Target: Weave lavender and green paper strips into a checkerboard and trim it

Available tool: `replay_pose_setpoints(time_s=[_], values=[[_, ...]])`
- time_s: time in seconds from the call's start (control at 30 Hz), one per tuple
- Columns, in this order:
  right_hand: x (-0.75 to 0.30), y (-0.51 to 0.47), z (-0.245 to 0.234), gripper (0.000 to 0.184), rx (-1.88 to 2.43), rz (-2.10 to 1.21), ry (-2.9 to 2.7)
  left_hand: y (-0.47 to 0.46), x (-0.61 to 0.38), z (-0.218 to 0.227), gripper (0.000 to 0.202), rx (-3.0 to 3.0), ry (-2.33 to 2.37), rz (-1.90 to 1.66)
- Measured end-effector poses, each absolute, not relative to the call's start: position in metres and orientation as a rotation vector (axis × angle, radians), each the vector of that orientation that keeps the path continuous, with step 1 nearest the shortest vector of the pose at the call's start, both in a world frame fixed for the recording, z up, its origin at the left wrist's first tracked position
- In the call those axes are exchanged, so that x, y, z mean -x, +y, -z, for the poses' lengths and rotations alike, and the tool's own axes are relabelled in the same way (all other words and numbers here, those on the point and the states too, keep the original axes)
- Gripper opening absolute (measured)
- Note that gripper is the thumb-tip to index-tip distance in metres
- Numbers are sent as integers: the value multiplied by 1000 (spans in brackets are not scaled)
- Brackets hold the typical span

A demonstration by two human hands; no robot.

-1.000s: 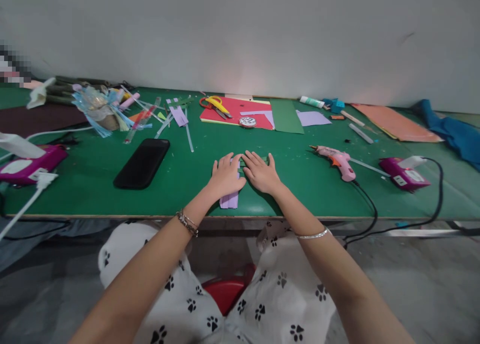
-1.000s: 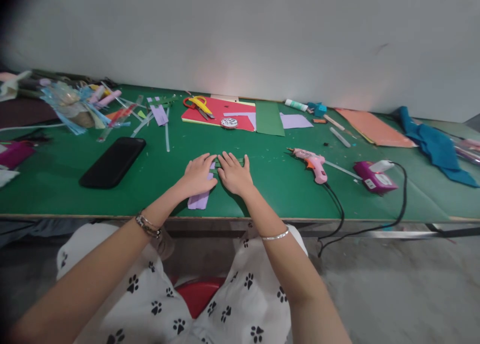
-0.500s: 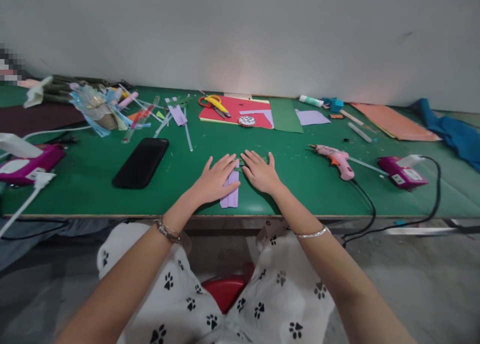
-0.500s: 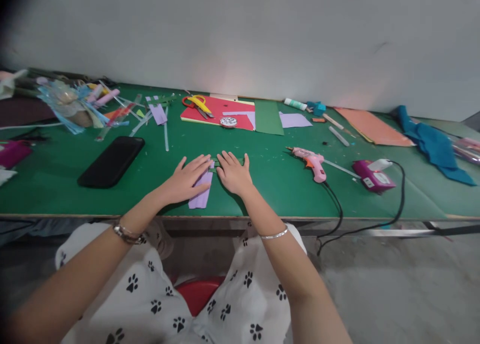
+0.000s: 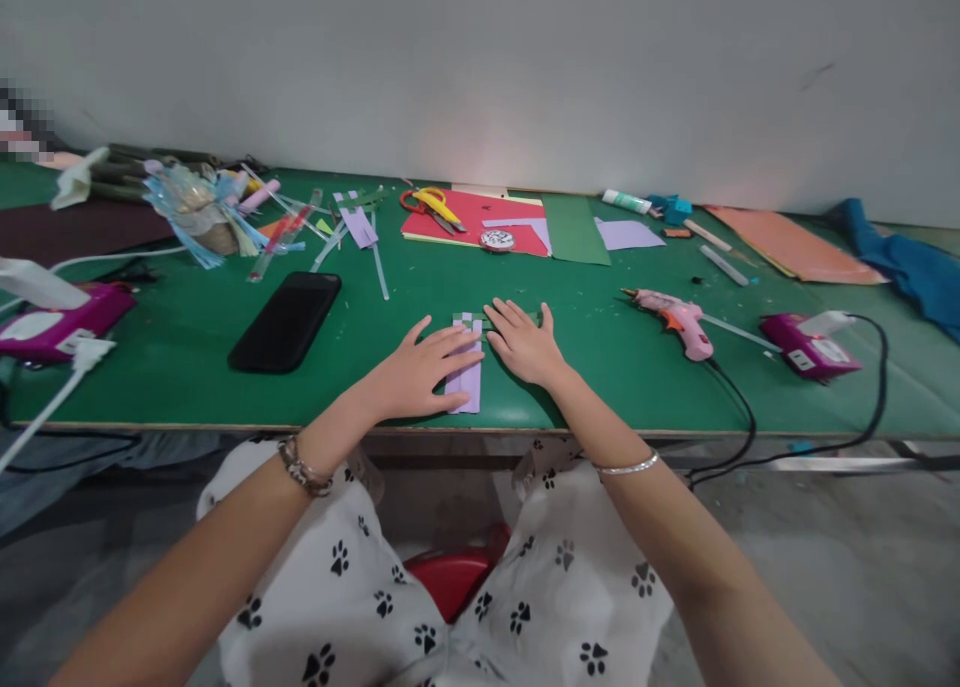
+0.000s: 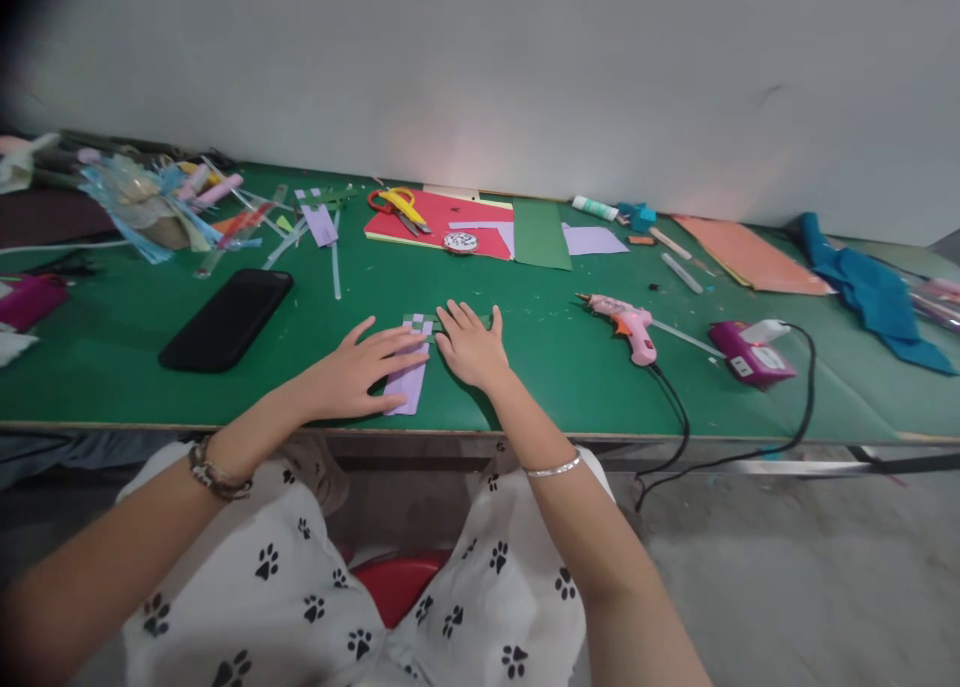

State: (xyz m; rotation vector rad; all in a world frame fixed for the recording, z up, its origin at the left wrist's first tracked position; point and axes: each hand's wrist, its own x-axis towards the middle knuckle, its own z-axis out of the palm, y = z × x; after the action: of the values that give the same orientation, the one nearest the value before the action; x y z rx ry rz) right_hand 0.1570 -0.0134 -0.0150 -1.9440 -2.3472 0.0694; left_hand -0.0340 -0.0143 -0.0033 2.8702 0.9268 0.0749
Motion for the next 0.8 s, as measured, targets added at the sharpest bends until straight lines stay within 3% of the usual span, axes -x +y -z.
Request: replay_pose_setpoints(time_s=[0.23,0.6,0.8], values=[[-157,-12,15,48,1965,-97,-2351,-30,46,11,55,-2956,636,-152],[-156,-12,16,47,1944,-55,-2337,-35,46,16,61,-2943,651,-65],[-157,-12,19,47,1921,-49,-2339,-21,39,9,55,-2927,830,-168]])
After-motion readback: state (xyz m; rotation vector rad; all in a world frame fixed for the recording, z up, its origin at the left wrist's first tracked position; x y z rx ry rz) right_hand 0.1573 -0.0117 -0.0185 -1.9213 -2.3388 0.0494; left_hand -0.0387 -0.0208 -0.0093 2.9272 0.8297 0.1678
